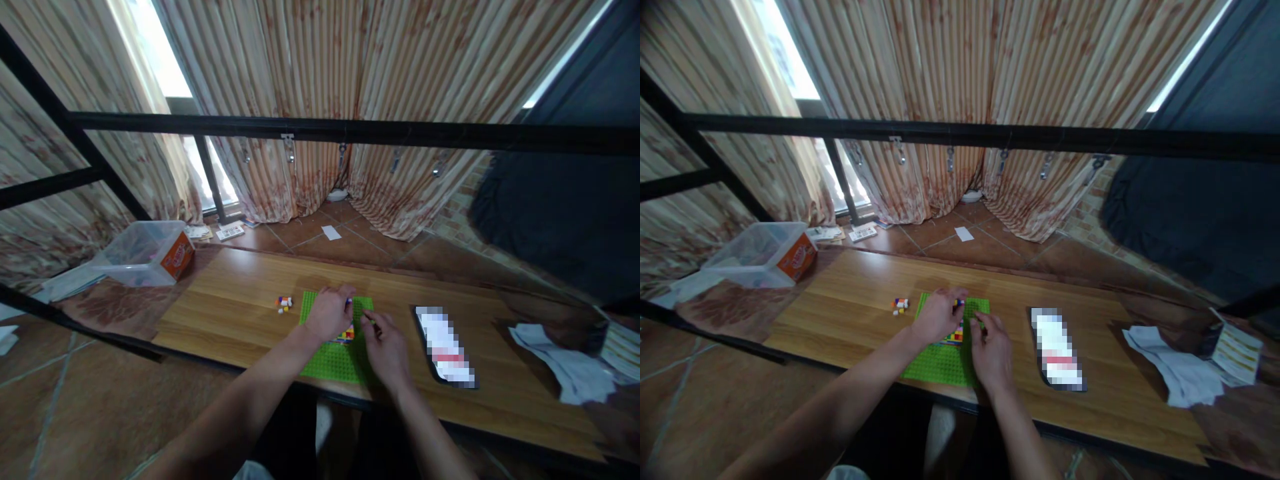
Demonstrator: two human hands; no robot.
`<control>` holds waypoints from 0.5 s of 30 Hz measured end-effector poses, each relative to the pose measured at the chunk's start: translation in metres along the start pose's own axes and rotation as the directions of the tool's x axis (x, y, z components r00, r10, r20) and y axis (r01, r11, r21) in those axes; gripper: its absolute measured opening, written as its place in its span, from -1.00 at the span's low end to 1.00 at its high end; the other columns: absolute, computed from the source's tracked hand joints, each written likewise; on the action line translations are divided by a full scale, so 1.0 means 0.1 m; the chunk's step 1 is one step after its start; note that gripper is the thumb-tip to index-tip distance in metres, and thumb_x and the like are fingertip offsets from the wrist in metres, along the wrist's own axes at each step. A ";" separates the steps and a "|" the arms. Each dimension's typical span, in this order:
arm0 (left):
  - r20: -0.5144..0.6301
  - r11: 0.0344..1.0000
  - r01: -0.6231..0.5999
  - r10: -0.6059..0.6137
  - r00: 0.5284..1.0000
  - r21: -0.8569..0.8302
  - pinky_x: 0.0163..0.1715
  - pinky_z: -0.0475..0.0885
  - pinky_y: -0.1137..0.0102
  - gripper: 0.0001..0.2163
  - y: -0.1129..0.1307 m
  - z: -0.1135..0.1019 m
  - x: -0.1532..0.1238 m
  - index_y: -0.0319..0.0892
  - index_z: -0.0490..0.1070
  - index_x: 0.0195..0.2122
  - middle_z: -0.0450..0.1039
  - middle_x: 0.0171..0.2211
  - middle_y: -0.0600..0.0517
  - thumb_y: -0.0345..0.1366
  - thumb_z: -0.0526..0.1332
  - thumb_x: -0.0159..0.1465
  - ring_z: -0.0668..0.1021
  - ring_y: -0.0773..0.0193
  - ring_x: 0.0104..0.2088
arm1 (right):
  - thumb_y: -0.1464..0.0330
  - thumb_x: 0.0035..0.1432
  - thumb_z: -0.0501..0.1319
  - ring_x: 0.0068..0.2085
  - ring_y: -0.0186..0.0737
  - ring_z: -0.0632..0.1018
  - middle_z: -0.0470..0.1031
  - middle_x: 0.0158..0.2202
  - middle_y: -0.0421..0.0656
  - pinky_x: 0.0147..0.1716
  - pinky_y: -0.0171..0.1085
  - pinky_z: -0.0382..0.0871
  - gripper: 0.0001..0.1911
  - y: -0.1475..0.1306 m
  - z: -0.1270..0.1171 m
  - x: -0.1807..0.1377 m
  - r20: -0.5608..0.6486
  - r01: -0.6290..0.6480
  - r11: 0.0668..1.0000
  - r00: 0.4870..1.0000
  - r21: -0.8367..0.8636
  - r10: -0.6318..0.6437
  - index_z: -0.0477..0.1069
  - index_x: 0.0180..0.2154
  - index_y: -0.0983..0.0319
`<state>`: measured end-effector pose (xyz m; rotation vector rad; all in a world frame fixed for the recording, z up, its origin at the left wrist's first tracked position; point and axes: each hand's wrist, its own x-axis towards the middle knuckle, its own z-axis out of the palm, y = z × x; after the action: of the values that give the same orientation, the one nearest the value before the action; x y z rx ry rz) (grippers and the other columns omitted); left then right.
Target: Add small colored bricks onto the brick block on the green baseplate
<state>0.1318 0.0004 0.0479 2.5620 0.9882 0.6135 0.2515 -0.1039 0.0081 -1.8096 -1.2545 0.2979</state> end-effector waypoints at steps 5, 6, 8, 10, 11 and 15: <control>-0.006 1.000 -0.004 0.004 1.000 0.015 -0.05 0.46 0.27 -0.71 0.00 0.02 -0.01 -0.17 0.37 0.00 0.58 -0.20 -0.02 -0.41 0.11 0.24 0.60 0.18 -0.16 | 0.11 0.29 0.01 -0.12 -0.07 0.54 0.54 -0.14 0.02 -0.09 -0.13 0.39 -0.53 -0.10 0.11 0.09 0.025 -0.012 0.992 1.000 0.129 0.008 0.55 -0.11 0.28; -0.007 1.000 -0.008 0.008 1.000 0.019 -0.05 0.46 0.27 -0.71 0.00 0.03 -0.01 -0.18 0.37 0.00 0.58 -0.20 -0.02 -0.41 0.12 0.24 0.60 0.17 -0.17 | 0.11 0.29 0.01 -0.10 -0.07 0.54 0.54 -0.13 0.03 -0.08 -0.13 0.38 -0.53 -0.10 0.12 0.09 0.028 -0.012 0.988 1.000 0.152 0.008 0.55 -0.12 0.28; -0.010 1.000 -0.014 0.014 1.000 0.023 -0.05 0.46 0.27 -0.70 0.00 0.03 -0.01 -0.19 0.37 -0.01 0.58 -0.20 -0.03 -0.42 0.12 0.23 0.60 0.17 -0.17 | 0.11 0.29 0.01 -0.10 -0.08 0.54 0.54 -0.13 0.02 -0.07 -0.13 0.38 -0.53 -0.11 0.14 0.09 0.031 -0.015 0.984 0.999 0.180 0.010 0.55 -0.12 0.28; -0.011 1.000 -0.019 0.019 1.000 0.020 -0.05 0.46 0.28 -0.70 0.01 0.03 -0.01 -0.19 0.38 -0.01 0.57 -0.20 -0.05 -0.43 0.11 0.23 0.60 0.18 -0.17 | 0.11 0.29 0.01 -0.10 -0.08 0.54 0.54 -0.13 0.02 -0.07 -0.13 0.38 -0.54 -0.12 0.15 0.07 0.027 -0.012 0.983 1.000 0.184 0.008 0.55 -0.12 0.27; -0.011 1.000 -0.022 0.022 1.000 0.019 -0.05 0.46 0.28 -0.71 0.01 0.03 -0.01 -0.20 0.38 -0.01 0.57 -0.20 -0.05 -0.43 0.10 0.23 0.60 0.18 -0.16 | 0.12 0.30 0.01 -0.10 -0.08 0.53 0.54 -0.13 0.02 -0.07 -0.13 0.38 -0.54 -0.12 0.15 0.06 0.024 -0.007 0.984 1.000 0.179 0.002 0.55 -0.12 0.26; -0.004 0.999 -0.029 0.029 1.000 0.021 -0.05 0.46 0.27 -0.72 0.02 0.03 -0.01 -0.20 0.38 -0.05 0.57 -0.22 -0.07 -0.44 0.10 0.22 0.59 0.16 -0.16 | 0.12 0.29 0.02 -0.11 -0.07 0.53 0.54 -0.14 0.03 -0.08 -0.13 0.38 -0.54 -0.14 0.14 0.04 0.021 0.025 0.988 0.999 0.150 -0.029 0.54 -0.10 0.28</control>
<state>0.1334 -0.0020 0.0460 2.5984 0.9653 0.6196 0.2360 -0.0917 0.0125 -1.6649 -1.2380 0.3881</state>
